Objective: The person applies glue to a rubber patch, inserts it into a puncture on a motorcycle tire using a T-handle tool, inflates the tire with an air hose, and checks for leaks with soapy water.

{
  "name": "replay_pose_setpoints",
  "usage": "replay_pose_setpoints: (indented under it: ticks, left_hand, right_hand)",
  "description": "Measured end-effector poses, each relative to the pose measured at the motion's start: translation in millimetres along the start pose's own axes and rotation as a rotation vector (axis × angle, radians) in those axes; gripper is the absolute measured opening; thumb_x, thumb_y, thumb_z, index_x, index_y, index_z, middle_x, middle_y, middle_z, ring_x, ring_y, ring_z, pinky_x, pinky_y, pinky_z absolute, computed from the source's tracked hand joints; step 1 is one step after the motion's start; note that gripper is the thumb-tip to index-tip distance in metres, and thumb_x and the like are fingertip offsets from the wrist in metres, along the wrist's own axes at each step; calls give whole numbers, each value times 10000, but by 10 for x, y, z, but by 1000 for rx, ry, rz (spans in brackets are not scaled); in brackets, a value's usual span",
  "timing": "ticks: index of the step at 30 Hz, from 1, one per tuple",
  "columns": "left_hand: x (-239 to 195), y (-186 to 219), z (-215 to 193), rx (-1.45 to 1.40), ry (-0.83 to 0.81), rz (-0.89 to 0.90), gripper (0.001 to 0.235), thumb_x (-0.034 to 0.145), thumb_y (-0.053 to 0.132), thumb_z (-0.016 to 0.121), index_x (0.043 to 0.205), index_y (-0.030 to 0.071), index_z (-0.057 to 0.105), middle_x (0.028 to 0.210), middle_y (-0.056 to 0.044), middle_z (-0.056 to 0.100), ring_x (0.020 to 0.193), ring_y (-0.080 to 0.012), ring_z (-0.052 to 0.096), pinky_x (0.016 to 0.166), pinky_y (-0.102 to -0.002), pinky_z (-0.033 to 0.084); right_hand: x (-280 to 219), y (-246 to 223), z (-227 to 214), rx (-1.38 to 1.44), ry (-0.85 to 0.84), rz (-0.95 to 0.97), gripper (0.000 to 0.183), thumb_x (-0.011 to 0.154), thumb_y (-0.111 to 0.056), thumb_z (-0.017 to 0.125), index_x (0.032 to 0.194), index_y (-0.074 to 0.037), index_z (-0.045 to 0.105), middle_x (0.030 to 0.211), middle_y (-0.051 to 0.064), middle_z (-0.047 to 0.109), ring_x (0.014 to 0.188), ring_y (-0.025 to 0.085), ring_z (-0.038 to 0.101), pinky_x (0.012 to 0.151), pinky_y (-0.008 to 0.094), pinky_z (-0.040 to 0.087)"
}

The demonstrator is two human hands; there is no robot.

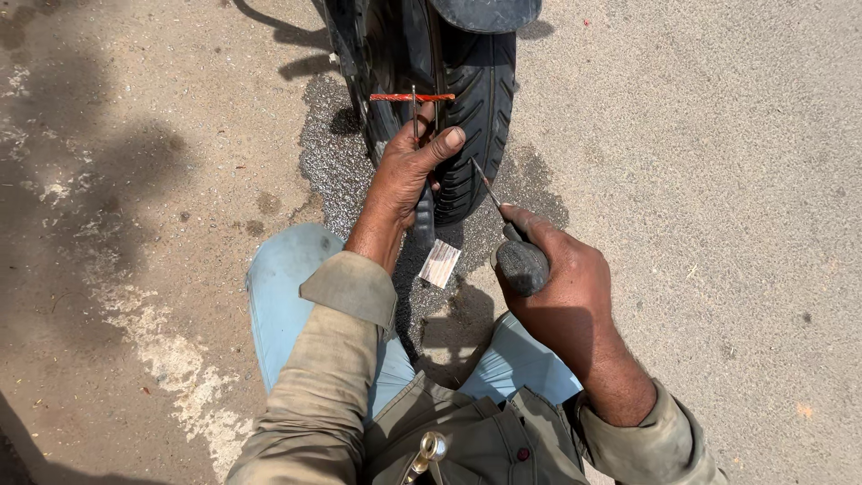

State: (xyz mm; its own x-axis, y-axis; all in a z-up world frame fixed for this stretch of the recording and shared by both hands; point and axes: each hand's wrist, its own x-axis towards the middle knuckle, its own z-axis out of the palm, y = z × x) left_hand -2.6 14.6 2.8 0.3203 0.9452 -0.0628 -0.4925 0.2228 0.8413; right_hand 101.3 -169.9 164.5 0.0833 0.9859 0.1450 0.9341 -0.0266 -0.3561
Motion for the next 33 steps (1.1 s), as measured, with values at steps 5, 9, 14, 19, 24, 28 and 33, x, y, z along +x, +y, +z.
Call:
replay_pose_setpoints:
  ticks: [5,9,14,19,24,28,33]
  left_hand:
    - [-9,-23,-9,20,3,10,1050,685,575,867,1492,1,517,1153,-137,746,982,-155,732,583,-267,552]
    - [19,-78,-78,-25,-19,32,1063,694,579,893,1501,19,486,1163,-129,743,1048,-158,728,687,-273,616]
    - [7,-60,-51,65,13,-4,1028,684,605,859,1472,23,548,1064,-91,755,915,-148,706,550,-277,531]
    - [-1,-11,-38,63,20,-17,1037,674,611,853,1480,56,512,992,-60,740,859,-120,705,534,-272,542]
    - [-19,-35,-54,32,-19,13,998,714,612,860,1456,17,557,1013,-44,729,825,-106,650,524,-255,494]
    - [-8,-26,-49,48,0,8,963,692,609,862,1421,54,564,958,-41,719,805,-98,670,510,-242,503]
    - [3,-73,-87,12,-13,-4,922,715,587,878,1379,3,617,956,-33,703,827,-105,679,510,-236,511]
  right_hand:
    - [-141,42,72,62,19,22,588,781,-134,821,1344,-161,653,1211,113,749,1093,269,736,917,380,584]
    - [-226,118,212,165,82,2,535,848,-122,773,1366,-159,646,1236,104,752,1118,245,751,948,365,594]
    - [-390,117,180,138,118,-11,479,874,-133,768,1340,-139,658,1235,121,746,1098,241,753,920,370,595]
    - [-490,110,114,164,83,62,450,896,-131,726,1339,-121,651,1180,120,748,1053,219,764,890,338,613]
    - [-370,131,225,184,184,-67,425,918,-108,739,1334,-81,658,1231,165,740,1100,261,744,905,369,594]
    - [-346,95,245,239,159,-12,443,896,-115,759,1328,-91,661,1184,149,750,1058,248,765,867,355,601]
    - [-336,115,280,241,181,-36,436,898,-96,752,1323,-72,659,1171,158,751,1040,244,765,855,342,600]
